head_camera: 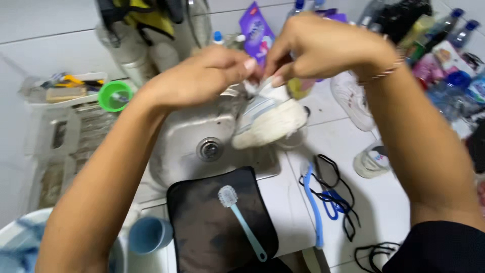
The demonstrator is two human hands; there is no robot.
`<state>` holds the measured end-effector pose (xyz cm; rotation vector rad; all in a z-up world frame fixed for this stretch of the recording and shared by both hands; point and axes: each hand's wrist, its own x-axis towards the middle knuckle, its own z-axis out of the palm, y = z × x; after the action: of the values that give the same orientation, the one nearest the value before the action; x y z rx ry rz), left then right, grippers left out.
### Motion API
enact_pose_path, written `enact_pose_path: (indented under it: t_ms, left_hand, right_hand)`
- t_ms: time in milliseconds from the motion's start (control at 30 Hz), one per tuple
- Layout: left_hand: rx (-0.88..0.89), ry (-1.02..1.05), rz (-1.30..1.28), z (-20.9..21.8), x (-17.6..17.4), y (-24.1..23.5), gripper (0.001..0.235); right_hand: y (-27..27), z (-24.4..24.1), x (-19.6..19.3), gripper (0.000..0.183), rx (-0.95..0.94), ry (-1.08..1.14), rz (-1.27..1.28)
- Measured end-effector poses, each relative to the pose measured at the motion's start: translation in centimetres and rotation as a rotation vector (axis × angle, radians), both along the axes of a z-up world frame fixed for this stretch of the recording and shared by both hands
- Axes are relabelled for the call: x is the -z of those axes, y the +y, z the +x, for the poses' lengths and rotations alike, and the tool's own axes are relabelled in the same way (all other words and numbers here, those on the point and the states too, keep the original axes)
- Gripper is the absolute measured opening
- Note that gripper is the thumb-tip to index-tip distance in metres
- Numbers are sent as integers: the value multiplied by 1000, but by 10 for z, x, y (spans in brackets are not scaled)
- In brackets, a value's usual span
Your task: The person cleans a white and blue sneaker at a sink, using a blue cup to pour water and a brush to scrub the shoe. They wipe the shoe with a cloth, rinse it, and then untie the laces to clean the tongue area.
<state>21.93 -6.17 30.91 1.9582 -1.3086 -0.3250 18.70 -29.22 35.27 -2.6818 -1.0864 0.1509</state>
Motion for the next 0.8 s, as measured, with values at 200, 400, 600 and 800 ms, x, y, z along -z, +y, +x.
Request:
enact_pose_path:
  t_ms: [200,400,600,800]
  left_hand:
    - [-102,278,247,38,65,66,34]
    - [-322,748,-160,55,149,111,22]
    - [-604,674,-211,86,180,122,31]
    - [-780,695,-287,155,244,133,30]
  right_hand:
    - [79,50,45,8,-105,63,-92]
    - [146,88,66,15,27,201,-171]
    - [153,87,78,29,57,-261,374]
    - [216,-107,214,9,495,67,1200]
